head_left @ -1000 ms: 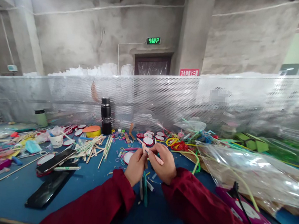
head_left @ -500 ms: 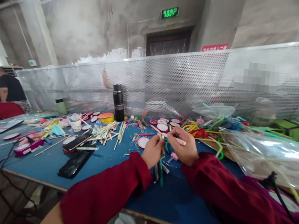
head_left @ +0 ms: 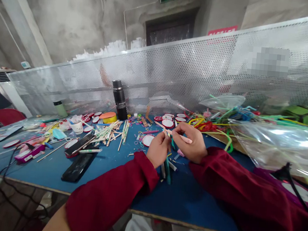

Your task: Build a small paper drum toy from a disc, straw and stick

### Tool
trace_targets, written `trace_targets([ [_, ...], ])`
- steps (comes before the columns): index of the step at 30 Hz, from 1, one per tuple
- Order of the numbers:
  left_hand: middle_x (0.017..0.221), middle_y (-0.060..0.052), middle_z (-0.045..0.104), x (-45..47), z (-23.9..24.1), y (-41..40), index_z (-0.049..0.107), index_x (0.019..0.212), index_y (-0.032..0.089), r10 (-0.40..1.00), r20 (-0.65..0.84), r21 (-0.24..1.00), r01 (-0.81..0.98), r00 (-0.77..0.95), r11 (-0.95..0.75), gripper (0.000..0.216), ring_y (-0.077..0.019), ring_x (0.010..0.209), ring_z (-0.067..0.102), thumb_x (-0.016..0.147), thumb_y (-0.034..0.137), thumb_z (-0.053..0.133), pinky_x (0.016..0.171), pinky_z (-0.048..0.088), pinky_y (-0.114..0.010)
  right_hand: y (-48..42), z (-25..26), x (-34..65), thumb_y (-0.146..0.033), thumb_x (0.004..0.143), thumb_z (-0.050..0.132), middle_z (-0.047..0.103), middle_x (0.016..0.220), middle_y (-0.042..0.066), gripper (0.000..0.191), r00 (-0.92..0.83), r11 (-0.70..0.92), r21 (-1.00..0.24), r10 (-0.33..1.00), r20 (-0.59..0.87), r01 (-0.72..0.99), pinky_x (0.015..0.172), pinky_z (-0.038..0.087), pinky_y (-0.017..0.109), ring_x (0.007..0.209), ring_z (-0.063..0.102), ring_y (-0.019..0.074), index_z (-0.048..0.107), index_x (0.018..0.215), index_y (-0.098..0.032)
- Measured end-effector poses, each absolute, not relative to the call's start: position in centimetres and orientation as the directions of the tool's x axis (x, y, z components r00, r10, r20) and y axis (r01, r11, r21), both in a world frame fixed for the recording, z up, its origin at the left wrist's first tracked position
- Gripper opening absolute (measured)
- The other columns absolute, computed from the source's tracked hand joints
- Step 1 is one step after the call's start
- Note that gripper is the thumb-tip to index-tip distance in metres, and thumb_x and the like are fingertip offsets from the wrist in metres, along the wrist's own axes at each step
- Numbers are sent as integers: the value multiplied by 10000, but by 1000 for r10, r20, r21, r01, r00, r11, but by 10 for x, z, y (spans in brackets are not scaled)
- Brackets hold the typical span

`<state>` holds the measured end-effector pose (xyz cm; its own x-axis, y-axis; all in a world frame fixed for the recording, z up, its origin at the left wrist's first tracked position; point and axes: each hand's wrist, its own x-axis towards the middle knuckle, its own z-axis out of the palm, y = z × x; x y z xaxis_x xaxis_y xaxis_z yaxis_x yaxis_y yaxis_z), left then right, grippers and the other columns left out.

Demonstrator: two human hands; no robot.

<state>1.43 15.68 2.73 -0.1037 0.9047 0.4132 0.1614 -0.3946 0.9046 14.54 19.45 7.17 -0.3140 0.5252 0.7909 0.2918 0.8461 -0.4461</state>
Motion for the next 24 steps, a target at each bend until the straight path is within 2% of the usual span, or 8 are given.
trace_targets([
  [4,588,46,455,14,26,159,475,776,192,909,402,909,165,-109,-383,339,-106,545,412,953,478,433,559,320,-241,195,73,145,-262,805,534,565,639,6,151,-324,851,-408,508,798,330,627,395,298,642,529,168,533,658,-226],
  [11,579,48,445,13,27,160,465,771,192,909,406,907,166,-95,-388,334,-101,530,395,950,473,439,539,315,-237,191,78,146,-315,823,537,573,621,8,198,-329,845,-422,521,788,329,611,372,302,625,519,167,543,648,-223],
  [15,556,55,428,13,28,159,441,758,197,925,370,923,152,-89,-355,335,-93,487,367,946,473,445,497,297,-233,193,77,147,-283,816,532,563,613,-3,171,-350,837,-434,537,767,333,593,356,293,611,509,152,541,657,-219],
  [18,547,59,432,12,27,159,436,769,199,939,330,937,156,-94,-313,299,-88,464,357,944,441,457,477,283,-229,198,74,147,-255,798,531,559,618,-11,136,-345,818,-482,571,745,313,576,350,287,600,502,144,539,668,-217],
  [24,550,66,436,12,27,158,459,806,198,953,285,951,159,-108,-266,239,-79,452,363,945,393,461,481,293,-219,200,73,143,-244,756,538,525,573,-26,120,-271,719,-672,693,668,180,515,340,273,540,472,126,512,643,-214],
])
